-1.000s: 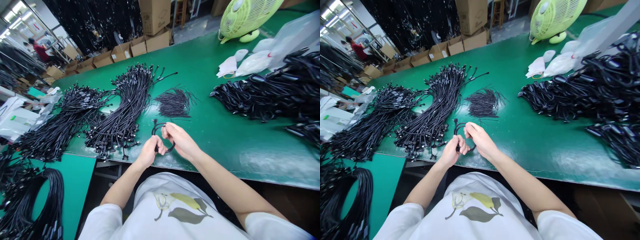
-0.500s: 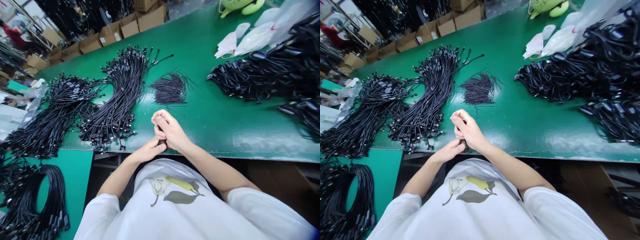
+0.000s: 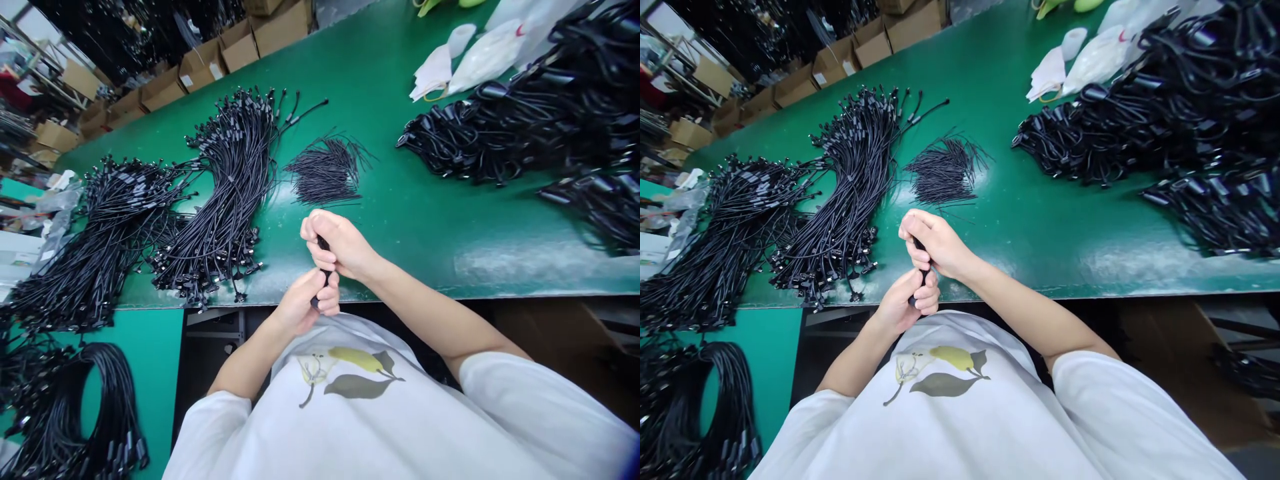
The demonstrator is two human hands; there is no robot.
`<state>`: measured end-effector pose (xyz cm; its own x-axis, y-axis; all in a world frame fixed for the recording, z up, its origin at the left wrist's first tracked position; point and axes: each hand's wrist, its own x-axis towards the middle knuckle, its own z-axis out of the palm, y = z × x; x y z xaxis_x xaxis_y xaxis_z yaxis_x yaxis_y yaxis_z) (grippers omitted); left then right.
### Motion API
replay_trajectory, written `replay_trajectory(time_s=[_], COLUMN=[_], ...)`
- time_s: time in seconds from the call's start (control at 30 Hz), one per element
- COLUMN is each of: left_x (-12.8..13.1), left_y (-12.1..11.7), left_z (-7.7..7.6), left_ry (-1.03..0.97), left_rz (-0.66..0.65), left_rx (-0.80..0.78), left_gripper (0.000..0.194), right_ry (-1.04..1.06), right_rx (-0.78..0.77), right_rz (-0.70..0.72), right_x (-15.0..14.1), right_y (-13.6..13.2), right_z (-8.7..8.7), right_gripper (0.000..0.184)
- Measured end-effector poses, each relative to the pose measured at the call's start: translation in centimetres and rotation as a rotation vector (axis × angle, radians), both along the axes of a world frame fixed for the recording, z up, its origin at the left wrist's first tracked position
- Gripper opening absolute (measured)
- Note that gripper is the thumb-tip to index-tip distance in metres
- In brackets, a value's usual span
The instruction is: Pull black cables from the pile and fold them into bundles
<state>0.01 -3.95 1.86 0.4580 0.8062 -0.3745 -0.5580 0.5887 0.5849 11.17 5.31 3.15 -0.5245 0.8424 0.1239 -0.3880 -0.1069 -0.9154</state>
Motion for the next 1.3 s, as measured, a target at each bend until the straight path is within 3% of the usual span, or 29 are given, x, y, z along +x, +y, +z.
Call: replay_trajectory(time_s=[0.07,0.17,0.27,0.33,0.4,0.47,0.53,0.6,0.7,0.77,0.83,0.93,1.0,1.07,1.2,1.3], left_x=[-0.5,-1.4,-1.7,-1.4,-0.7,-0.1,0.3,0.4,-0.2,-1.0,-1.9,-3.2,-3.8,-4.1,-4.7,-4.8], left_y=[0.5,1.7,3.1,3.7,4.1,4.4,4.5,4.6,4.6,4.5,4.3,3.5,2.7,2.0,0.5,-0.1], left_z=[-0.4,-1.2,-1.5,-1.4,-1.3,-1.2,-1.3,-1.5,-1.7,-1.9,-2.0,-2.4,-2.5,-2.4,-2.1,-2.2], left_ry=[0.078,0.116,0.067,0.042,0.024,0.031,0.082,0.147,0.202,0.222,0.261,0.427,0.559,0.658,0.694,0.681], left_rz=[0.079,0.312,0.528,0.587,0.631,0.69,0.758,0.813,0.848,0.811,0.709,0.39,0.118,-0.085,-0.321,-0.371], left_rx=[-0.003,-0.024,-0.03,-0.039,-0.062,-0.099,-0.134,-0.123,0.022,0.141,0.228,0.345,0.414,0.456,0.436,0.365], left_gripper=[0.033,0.025,0.019,0.019,0.021,0.024,0.024,0.023,0.018,0.018,0.023,0.034,0.041,0.043,0.048,0.05], right_ry=[-0.224,-0.54,-0.794,-0.919,-1.01,-1.072,-1.1,-1.065,-0.937,-0.902,-0.93,-0.916,-0.891,-0.938,-1.081,-1.134], right_rx=[0.335,0.826,1.114,1.268,1.374,1.385,1.303,1.131,0.791,0.696,0.794,1.234,1.534,1.703,1.708,1.703], right_rz=[-0.201,-0.485,-0.392,-0.348,-0.39,-0.418,-0.405,-0.372,-0.248,-0.162,-0.186,-0.234,-0.134,0.034,0.252,0.207], right_x=[1.4,3.5,3.6,2.4,0.7,-0.7,-1.8,-2.4,-2.3,-1.5,-0.2,1.6,2.4,3.0,3.8,4.1], right_y=[0.3,-0.3,-2.0,-3.1,-3.7,-3.8,-3.7,-3.8,-4.1,-4.2,-3.9,-2.3,-1.0,-0.1,-1.1,-3.0], right_z=[0.1,0.2,-1.1,-2.6,-4.1,-4.9,-5.1,-4.8,-4.1,-3.6,-2.7,-1.0,-0.2,0.0,-1.4,-2.7], right_gripper=[0.034,0.024,0.024,0.028,0.027,0.025,0.026,0.026,0.024,0.022,0.021,0.028,0.033,0.027,0.019,0.015])
